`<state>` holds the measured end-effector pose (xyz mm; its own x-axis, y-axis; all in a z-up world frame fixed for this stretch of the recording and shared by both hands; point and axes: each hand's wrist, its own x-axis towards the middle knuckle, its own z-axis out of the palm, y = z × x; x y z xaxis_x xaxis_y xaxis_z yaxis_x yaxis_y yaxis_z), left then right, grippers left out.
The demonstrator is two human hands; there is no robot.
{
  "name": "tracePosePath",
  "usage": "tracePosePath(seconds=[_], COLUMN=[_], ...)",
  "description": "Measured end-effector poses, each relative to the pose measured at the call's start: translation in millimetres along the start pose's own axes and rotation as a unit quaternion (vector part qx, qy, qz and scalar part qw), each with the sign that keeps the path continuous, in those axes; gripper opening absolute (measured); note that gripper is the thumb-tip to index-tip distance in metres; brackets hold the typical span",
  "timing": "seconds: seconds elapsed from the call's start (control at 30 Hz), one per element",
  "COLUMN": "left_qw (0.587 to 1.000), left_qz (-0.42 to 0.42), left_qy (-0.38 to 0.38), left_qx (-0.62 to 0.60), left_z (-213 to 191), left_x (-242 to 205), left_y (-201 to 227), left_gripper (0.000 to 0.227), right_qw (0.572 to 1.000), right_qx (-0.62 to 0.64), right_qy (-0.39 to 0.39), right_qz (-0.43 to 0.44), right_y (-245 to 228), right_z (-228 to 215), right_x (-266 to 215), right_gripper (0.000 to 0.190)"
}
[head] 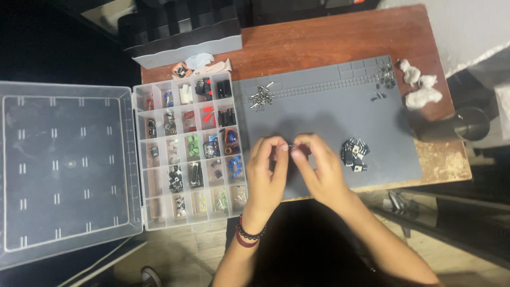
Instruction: The person picks small metallic components from a compartmentalized organizer and a gray mat, then connects them by hand. They repeatedly place assembled pieces back onto the mat while continuing to select and join additional parts.
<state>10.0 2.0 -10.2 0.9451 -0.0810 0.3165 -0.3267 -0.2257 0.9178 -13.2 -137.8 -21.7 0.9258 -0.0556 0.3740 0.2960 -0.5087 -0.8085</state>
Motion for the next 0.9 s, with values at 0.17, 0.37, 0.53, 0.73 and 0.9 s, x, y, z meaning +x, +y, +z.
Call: tracePosePath(seconds=[0.17,0.37,0.53,0.73,0.9], left_qw=[1.000,0.999,0.999,0.992,0.925], left_qz=[-0.017,0.020,0.031,0.020,0.091], left_qy=[-0.011,-0.035,-0.019,0.055,0.025], left_qx=[-0.023,0.010,0.032,0.111,0.367], left_z=[-1,-5,-15,-90,-208], left_x=[-1,2,-1,9,56], left_y=[3,6,0,-12,-64], left_gripper=[0.009,0.006,0.007,0.006,0.009], right_qw=[0.996,0.999,0.997,0.994,0.987], right_qx=[-0.054,-0.017,0.066,0.070,-0.010], right_qy=[0.026,0.020,-0.016,-0.045,-0.018], right_qz=[-0.060,-0.044,0.020,0.074,0.162], right_y=[2,1,8,28,32], right_z=[3,3,5,-9,-34], right_x=[0,2,-3,-6,-5], right_gripper=[0.012,0.015,0.019,0.007,0.017])
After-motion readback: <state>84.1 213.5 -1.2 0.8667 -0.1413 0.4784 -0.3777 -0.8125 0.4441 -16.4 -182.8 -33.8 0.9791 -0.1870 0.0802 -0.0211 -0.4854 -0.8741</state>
